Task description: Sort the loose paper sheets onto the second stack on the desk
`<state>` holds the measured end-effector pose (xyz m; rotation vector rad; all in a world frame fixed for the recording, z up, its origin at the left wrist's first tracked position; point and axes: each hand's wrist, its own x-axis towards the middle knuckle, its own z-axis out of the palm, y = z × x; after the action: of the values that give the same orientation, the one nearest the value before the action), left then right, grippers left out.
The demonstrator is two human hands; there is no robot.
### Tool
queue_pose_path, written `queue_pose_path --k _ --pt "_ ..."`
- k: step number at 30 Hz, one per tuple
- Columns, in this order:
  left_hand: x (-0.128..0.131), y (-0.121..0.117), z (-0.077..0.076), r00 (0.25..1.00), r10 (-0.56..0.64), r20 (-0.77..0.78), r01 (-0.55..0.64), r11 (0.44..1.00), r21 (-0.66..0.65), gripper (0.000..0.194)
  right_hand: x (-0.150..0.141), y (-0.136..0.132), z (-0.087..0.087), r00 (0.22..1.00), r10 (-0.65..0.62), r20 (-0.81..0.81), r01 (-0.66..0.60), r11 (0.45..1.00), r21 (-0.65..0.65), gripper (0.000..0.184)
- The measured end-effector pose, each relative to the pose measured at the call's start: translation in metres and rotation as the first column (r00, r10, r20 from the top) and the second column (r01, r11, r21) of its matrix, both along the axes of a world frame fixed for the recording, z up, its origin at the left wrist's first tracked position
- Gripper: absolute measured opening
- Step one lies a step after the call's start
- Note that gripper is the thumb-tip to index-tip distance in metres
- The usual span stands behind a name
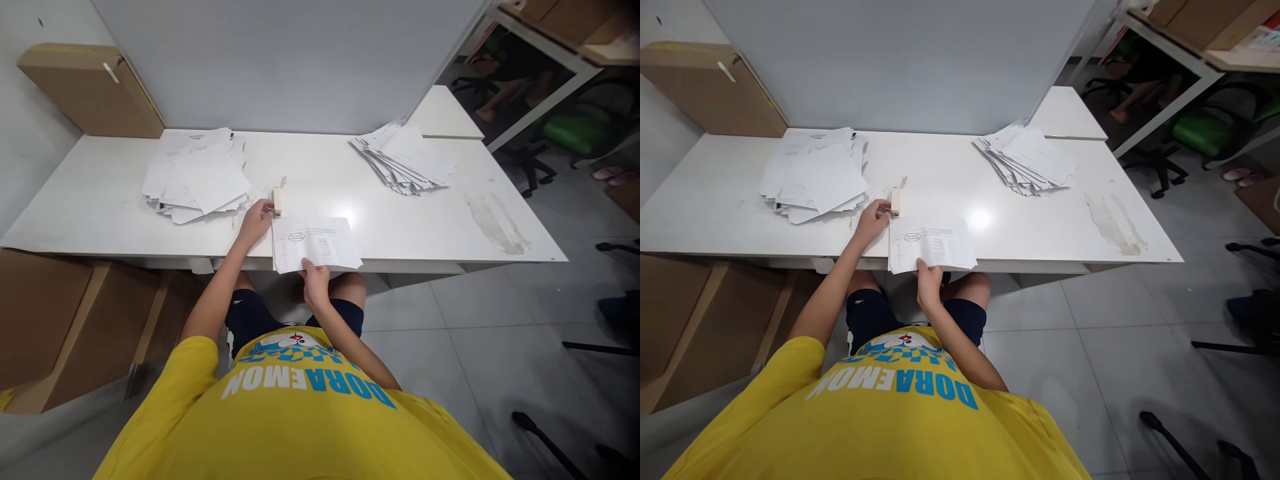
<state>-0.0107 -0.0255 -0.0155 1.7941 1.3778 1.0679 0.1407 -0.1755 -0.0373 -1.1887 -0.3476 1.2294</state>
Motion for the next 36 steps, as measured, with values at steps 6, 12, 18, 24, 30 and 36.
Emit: queue_pose_path --k 6,12,18,24,30,36 --pt "-0.002 0.001 -0.003 0.996 -0.031 0.080 0.032 0.999 -0.017 0.029 -0.002 0.002 0.004 0.999 -0.003 -0.034 0.004 0.999 0.040 0.044" --pt "-0.003 0.004 -0.006 0.993 -0.045 0.110 0.049 0.998 -0.028 0.031 -0.004 0.007 0.005 0.999 -0.006 -0.052 0.007 1.000 0.022 0.044" --pt "-0.002 0.003 -0.006 0.996 -0.055 0.071 0.056 0.998 -0.013 0.031 -0.004 0.014 0.005 0.999 0.011 -0.036 -0.010 1.000 0.025 0.044" --pt "-0.001 -0.003 -0.003 0.975 -0.050 -0.215 0.090 0.979 0.181 0.047 -0.002 0.023 0.016 0.998 -0.009 -0.056 0.008 1.000 -0.007 0.046" --pt "0.001 -0.009 -0.003 0.928 -0.067 -0.366 0.134 0.978 0.160 0.048 0.010 0.022 0.015 0.999 -0.020 -0.046 0.019 0.999 -0.041 0.048" --pt "0.003 -0.012 -0.004 0.944 -0.069 -0.323 0.119 0.984 0.136 0.045 0.014 0.018 0.001 0.999 0.031 -0.037 -0.031 1.000 0.000 0.046"
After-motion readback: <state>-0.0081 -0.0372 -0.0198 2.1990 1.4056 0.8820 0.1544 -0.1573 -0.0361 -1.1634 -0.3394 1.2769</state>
